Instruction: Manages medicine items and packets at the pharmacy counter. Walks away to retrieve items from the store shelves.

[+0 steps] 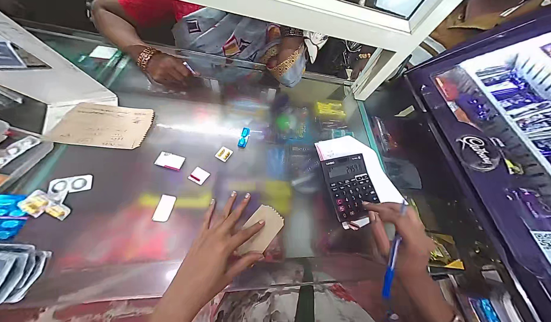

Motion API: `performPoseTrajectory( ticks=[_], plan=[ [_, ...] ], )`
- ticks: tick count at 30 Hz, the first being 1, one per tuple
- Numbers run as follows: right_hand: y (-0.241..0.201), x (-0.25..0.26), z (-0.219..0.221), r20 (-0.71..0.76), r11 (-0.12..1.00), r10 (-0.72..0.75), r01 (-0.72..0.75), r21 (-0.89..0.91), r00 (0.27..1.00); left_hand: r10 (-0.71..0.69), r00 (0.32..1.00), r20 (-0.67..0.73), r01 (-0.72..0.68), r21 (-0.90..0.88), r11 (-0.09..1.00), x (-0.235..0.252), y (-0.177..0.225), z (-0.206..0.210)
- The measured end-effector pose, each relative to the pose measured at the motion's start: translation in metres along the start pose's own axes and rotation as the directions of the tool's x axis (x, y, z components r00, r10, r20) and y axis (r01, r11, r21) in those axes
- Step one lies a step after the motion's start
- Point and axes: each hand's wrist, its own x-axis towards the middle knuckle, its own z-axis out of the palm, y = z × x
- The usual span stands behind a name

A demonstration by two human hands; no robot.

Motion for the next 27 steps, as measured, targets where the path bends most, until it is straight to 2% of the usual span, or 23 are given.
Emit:
performPoseTrajectory(
  ticks=[2, 4, 9, 13, 20, 24, 27],
  plan=[
    [0.021, -0.007, -0.008, -0.020, 0.990, 0.102, -0.104, -0.094, 0.995, 0.023, 1.000, 0.017, -0.022, -0.007, 1.000, 0.010, 0.009, 0.008],
    [0.032, -0.010, -0.008, -0.025, 0.985, 0.130, -0.132, -0.113, 0.991, 0.046, 0.999, 0.028, -0.045, -0.006, 0.999, 0.019, 0.015, 0.015],
    [0.041, -0.007, 0.000, -0.051, 0.992, 0.066, -0.071, -0.102, 0.997, 0.048, 0.998, 0.041, -0.048, -0.003, 0.999, 0.021, 0.019, 0.018],
    [0.050, -0.005, 0.001, 0.068, 0.989, 0.062, -0.053, -0.137, 0.996, 0.027, 0.999, 0.039, -0.026, -0.026, 0.999, 0.020, 0.018, 0.019],
    [0.054, -0.001, 0.003, 0.002, 0.997, 0.002, -0.002, -0.071, 1.000, 0.014, 1.000, 0.024, -0.013, -0.021, 1.000, 0.019, 0.020, 0.020],
    [0.060, 0.008, 0.002, 0.144, 0.994, 0.013, 0.002, -0.108, 0.989, 0.010, 1.000, 0.027, -0.009, -0.029, 1.000, 0.020, 0.020, 0.020],
    [0.059, 0.010, 0.000, 0.104, 0.997, -0.014, 0.022, -0.080, 0.994, 0.007, 1.000, 0.026, -0.006, -0.026, 1.000, 0.020, 0.020, 0.019]
  ],
)
